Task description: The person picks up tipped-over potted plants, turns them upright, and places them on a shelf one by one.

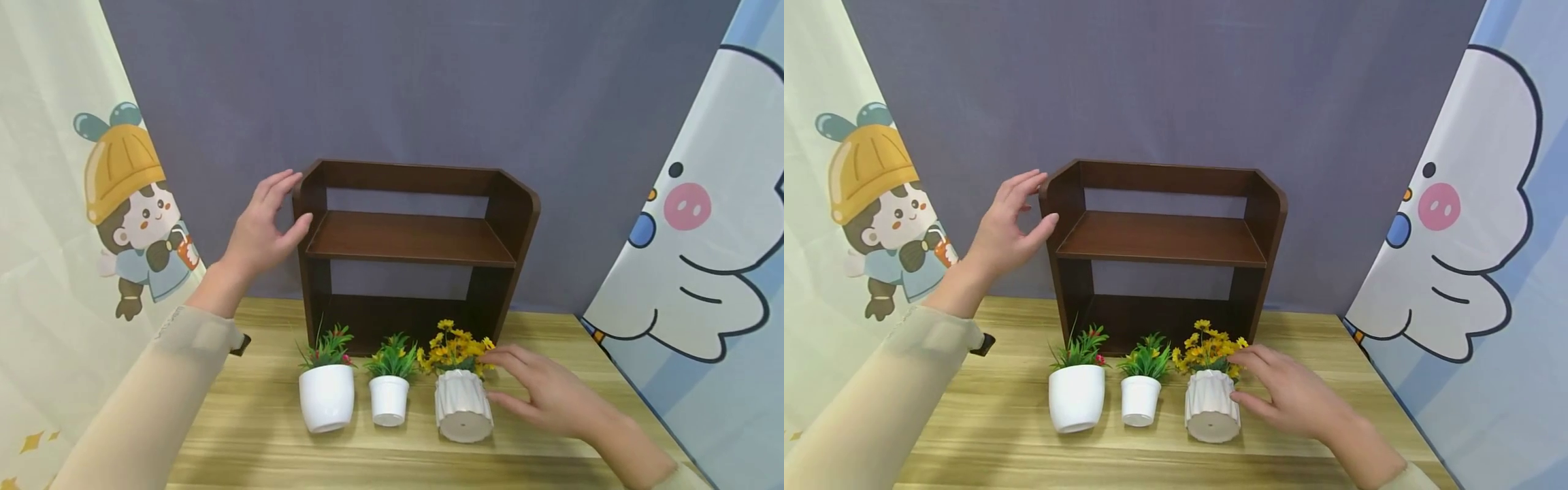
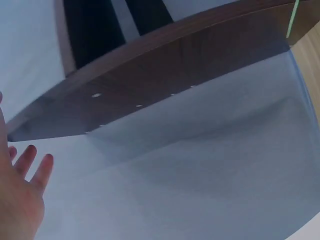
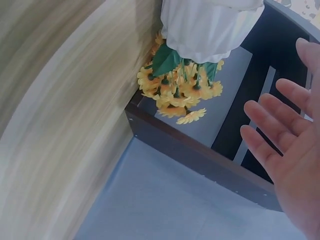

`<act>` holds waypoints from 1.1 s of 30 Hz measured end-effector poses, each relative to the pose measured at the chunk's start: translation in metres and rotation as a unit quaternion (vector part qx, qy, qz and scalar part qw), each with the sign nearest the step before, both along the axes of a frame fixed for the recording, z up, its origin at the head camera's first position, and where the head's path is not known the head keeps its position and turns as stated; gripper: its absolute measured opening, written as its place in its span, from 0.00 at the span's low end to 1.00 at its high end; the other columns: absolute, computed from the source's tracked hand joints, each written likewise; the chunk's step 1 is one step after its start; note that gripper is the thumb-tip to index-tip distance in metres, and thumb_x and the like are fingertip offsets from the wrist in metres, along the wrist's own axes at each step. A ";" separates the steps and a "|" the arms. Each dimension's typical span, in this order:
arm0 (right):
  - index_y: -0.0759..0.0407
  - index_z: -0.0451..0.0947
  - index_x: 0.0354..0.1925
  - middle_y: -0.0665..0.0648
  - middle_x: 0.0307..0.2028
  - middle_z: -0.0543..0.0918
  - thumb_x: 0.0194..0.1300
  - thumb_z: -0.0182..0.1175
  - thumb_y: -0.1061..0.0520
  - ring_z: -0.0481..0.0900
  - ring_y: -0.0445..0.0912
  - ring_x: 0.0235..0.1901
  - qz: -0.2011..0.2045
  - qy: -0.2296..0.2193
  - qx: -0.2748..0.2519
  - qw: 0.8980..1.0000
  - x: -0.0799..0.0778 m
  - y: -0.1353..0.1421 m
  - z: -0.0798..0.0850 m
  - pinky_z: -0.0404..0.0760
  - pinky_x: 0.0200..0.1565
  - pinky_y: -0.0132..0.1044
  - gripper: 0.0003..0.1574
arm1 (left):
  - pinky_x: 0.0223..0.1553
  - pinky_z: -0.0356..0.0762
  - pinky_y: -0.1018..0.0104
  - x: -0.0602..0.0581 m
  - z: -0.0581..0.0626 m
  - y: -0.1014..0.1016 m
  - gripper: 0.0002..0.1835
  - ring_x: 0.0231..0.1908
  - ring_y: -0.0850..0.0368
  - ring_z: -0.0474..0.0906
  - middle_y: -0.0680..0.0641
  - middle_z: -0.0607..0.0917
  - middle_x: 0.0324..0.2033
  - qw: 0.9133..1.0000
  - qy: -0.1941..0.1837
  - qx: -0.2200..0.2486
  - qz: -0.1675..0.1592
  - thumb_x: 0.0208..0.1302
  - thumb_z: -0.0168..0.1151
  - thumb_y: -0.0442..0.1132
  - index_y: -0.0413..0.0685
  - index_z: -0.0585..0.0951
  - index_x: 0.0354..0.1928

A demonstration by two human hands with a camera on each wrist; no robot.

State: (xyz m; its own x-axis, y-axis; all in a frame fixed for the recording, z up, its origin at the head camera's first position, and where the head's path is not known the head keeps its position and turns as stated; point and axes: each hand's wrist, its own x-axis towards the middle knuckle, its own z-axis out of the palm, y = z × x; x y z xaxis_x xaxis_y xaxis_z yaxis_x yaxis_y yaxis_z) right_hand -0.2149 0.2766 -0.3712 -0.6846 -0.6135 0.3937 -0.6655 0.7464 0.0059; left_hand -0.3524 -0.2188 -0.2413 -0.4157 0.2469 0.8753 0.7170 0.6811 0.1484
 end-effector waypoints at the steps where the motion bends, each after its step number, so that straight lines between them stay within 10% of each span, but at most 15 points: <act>1: 0.40 0.79 0.70 0.41 0.64 0.84 0.72 0.73 0.42 0.87 0.45 0.61 -0.003 -0.002 -0.001 1.000 0.000 0.001 0.000 0.88 0.59 0.51 0.31 | 0.66 0.79 0.39 -0.005 0.002 0.000 0.35 0.78 0.41 0.70 0.40 0.71 0.80 1.000 -0.021 0.005 -0.005 0.74 0.68 0.41 0.45 0.72 0.80; 11: 0.41 0.79 0.69 0.42 0.64 0.84 0.73 0.73 0.42 0.87 0.45 0.60 -0.008 0.007 -0.002 1.000 0.008 0.011 -0.006 0.88 0.58 0.50 0.31 | 0.71 0.75 0.38 -0.039 0.013 0.004 0.33 0.82 0.44 0.64 0.41 0.67 0.83 0.986 -0.142 0.074 -0.048 0.77 0.64 0.41 0.49 0.71 0.81; 15: 0.40 0.79 0.69 0.42 0.63 0.84 0.72 0.74 0.42 0.87 0.45 0.58 -0.022 0.003 -0.010 1.000 0.011 0.015 -0.014 0.89 0.57 0.50 0.31 | 0.54 0.82 0.56 -0.043 0.010 0.008 0.28 0.57 0.46 0.83 0.39 0.84 0.62 0.975 -0.192 0.104 -0.027 0.79 0.57 0.43 0.60 0.72 0.78; 20: 0.39 0.78 0.70 0.42 0.62 0.84 0.73 0.73 0.41 0.87 0.43 0.54 -0.035 -0.057 -0.065 0.996 0.015 0.018 -0.026 0.90 0.46 0.41 0.31 | 0.39 0.77 0.60 -0.045 0.007 0.014 0.26 0.39 0.46 0.79 0.37 0.84 0.41 0.971 -0.204 0.124 0.000 0.78 0.52 0.45 0.68 0.71 0.76; 28: 0.53 0.75 0.73 0.59 0.66 0.84 0.71 0.73 0.37 0.88 0.50 0.53 -0.074 -0.210 -0.178 0.958 0.014 0.016 -0.045 0.89 0.50 0.42 0.41 | 0.44 0.76 0.51 -0.044 0.007 0.018 0.27 0.43 0.39 0.81 0.32 0.85 0.48 0.971 -0.207 0.123 0.010 0.78 0.50 0.45 0.68 0.69 0.77; 33: 0.65 0.71 0.74 0.67 0.66 0.82 0.73 0.72 0.42 0.86 0.50 0.53 -0.102 -0.309 -0.233 0.916 0.014 0.010 -0.053 0.87 0.48 0.37 0.44 | 0.45 0.78 0.50 -0.043 0.005 0.018 0.27 0.45 0.37 0.82 0.30 0.85 0.52 0.970 -0.208 0.123 0.017 0.78 0.49 0.46 0.69 0.68 0.77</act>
State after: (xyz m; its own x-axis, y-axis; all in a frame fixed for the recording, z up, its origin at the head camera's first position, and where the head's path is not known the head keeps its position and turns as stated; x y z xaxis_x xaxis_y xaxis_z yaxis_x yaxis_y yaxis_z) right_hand -0.2013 0.2869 -0.4243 -0.9471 -0.3111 0.0787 -0.2799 0.6809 -0.6767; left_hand -0.3950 -0.2010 -0.2361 -0.7497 0.0321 0.6610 0.5379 0.6114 0.5804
